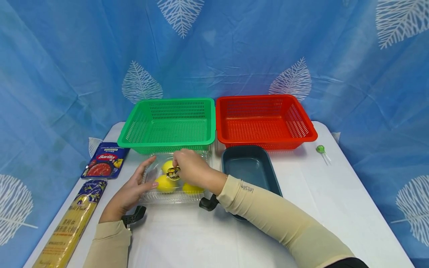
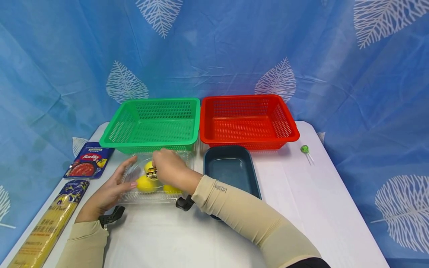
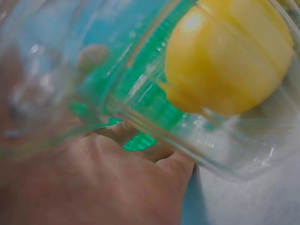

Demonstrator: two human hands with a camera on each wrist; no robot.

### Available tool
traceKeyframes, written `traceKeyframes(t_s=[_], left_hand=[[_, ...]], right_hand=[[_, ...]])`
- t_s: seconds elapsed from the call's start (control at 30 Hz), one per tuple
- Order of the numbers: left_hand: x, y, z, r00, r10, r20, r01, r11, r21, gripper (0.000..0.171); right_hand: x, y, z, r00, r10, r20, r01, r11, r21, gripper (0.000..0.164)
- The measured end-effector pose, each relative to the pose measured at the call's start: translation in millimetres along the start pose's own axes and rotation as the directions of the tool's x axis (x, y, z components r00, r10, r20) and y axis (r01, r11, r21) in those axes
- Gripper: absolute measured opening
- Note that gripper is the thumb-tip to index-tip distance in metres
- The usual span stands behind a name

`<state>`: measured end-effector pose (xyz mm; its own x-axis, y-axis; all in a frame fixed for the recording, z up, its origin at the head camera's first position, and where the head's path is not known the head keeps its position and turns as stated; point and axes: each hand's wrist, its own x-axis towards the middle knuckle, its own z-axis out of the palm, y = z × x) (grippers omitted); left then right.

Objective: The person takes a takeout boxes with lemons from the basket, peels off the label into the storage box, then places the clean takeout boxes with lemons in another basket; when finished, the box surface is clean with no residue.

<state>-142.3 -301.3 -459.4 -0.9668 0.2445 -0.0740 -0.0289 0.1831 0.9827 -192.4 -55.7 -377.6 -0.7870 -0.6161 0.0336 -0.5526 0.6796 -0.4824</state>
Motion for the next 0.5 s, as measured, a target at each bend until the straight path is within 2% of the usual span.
traceKeyframes(t_s=[0.3,0.5], left_hand=[[-0.4,0.4,0.0,1.000,0.008,0.011,-0.008,1.000,-0.010,0.092],[0.5,-2.5,-0.5,1.000,0.012,0.011,-0.012,1.000,0.000,0.090]], right_hand=[[-12,-7,1,0.997,-0.073,-0.011,0.073,0.997,-0.004,0.017],[-23,-5,-5,0.992,-0.121,-0.040,0.124,0.990,0.064,0.018]])
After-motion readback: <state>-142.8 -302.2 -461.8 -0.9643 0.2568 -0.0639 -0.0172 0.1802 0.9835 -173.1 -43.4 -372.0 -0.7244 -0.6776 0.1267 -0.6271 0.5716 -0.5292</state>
